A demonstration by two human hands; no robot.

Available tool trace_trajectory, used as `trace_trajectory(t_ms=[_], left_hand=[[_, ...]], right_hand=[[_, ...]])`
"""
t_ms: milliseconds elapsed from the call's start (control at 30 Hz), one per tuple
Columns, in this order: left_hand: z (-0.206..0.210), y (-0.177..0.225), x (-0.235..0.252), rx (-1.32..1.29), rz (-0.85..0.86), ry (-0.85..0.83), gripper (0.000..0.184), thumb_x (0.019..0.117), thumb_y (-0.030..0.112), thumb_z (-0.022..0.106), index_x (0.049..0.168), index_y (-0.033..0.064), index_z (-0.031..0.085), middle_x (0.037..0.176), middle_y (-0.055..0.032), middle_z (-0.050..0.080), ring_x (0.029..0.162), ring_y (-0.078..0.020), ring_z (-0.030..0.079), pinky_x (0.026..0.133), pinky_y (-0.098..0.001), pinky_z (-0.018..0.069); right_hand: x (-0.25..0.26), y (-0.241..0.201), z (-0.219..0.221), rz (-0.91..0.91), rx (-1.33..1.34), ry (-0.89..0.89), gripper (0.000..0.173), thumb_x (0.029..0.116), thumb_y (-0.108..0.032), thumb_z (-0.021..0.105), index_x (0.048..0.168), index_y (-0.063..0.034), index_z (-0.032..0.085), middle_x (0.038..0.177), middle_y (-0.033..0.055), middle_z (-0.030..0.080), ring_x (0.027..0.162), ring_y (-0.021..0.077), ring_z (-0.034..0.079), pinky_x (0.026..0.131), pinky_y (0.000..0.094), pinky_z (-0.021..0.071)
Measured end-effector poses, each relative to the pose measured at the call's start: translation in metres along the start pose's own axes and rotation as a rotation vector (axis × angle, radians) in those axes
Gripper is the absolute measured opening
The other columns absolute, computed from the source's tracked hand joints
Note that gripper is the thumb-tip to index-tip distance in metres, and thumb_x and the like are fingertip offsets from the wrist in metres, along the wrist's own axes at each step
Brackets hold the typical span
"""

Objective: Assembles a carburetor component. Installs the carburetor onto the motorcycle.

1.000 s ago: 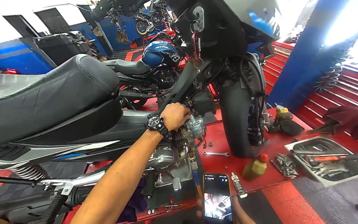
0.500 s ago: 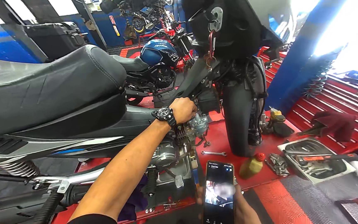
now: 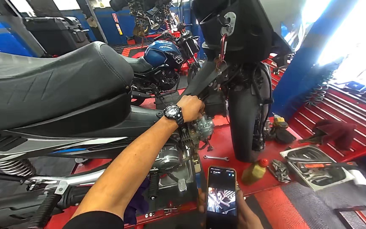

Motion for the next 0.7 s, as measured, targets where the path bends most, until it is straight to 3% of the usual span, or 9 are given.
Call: trace_trajectory(t_ms=[233, 367, 467, 533, 600, 700], left_hand=[[-0.001, 0.001, 0.002, 0.016, 0.004, -0.014, 0.027, 0.0926, 0.042, 0.072, 0.098, 0.0158, 0.074, 0.095, -0.0106, 0.072, 0.094, -0.0334, 0.069, 0.078, -0.0597, 0.0540], [-0.002, 0.000, 0.003, 0.011, 0.005, -0.029, 0.028, 0.0917, 0.043, 0.073, 0.099, 0.0157, 0.075, 0.096, -0.0107, 0.072, 0.095, -0.0335, 0.069, 0.079, -0.0602, 0.0539], [-0.002, -0.001, 0.004, 0.010, 0.003, -0.029, 0.029, 0.0914, 0.044, 0.073, 0.100, 0.0162, 0.075, 0.097, -0.0105, 0.072, 0.096, -0.0333, 0.069, 0.081, -0.0603, 0.0539], [-0.002, -0.001, 0.004, 0.009, -0.006, -0.033, 0.029, 0.0912, 0.044, 0.073, 0.100, 0.0163, 0.075, 0.097, -0.0109, 0.073, 0.097, -0.0336, 0.069, 0.082, -0.0607, 0.0538], [-0.001, -0.002, 0.004, 0.013, -0.009, -0.028, 0.030, 0.0905, 0.045, 0.074, 0.100, 0.0172, 0.075, 0.097, -0.0104, 0.073, 0.096, -0.0334, 0.070, 0.081, -0.0610, 0.0540], [-0.001, -0.003, 0.005, 0.016, -0.014, -0.030, 0.030, 0.0905, 0.046, 0.074, 0.100, 0.0177, 0.075, 0.096, -0.0099, 0.073, 0.096, -0.0332, 0.070, 0.081, -0.0611, 0.0540]], right_hand=[[0.004, -0.001, -0.010, -0.021, 0.059, 0.086, 0.078, 0.1004, -0.072, 0.030, 0.150, -0.0141, 0.048, 0.149, 0.0257, 0.051, 0.129, 0.0445, 0.056, 0.105, 0.0634, 0.0463], [0.001, -0.005, -0.005, -0.046, 0.071, 0.066, 0.076, 0.0985, -0.071, 0.041, 0.148, -0.0139, 0.050, 0.143, 0.0263, 0.056, 0.129, 0.0442, 0.057, 0.106, 0.0651, 0.0456], [-0.010, -0.004, 0.001, -0.021, 0.118, -0.046, 0.071, 0.0986, -0.061, 0.052, 0.155, -0.0189, 0.043, 0.150, 0.0274, 0.049, 0.136, 0.0510, 0.047, 0.109, 0.0745, 0.0364], [-0.023, -0.008, 0.006, -0.055, 0.034, -0.048, 0.069, 0.0997, -0.048, 0.060, 0.158, -0.0233, 0.032, 0.151, 0.0266, 0.048, 0.134, 0.0534, 0.049, 0.103, 0.0755, 0.0424], [-0.034, -0.017, 0.012, -0.116, -0.154, 0.024, 0.079, 0.0986, -0.023, 0.068, 0.160, -0.0211, 0.019, 0.147, 0.0264, 0.051, 0.127, 0.0524, 0.056, 0.095, 0.0728, 0.0510], [-0.042, -0.031, 0.029, -0.232, -0.426, 0.174, 0.092, 0.0850, 0.006, 0.075, 0.154, -0.0105, 0.016, 0.137, 0.0264, 0.058, 0.119, 0.0493, 0.062, 0.087, 0.0665, 0.0588]])
Point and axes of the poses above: each hand's wrist, its own x-axis towards the middle knuckle, its own z-axis out of the palm, y = z × x, the point moved 8 cm from there along x, towards the middle knuckle
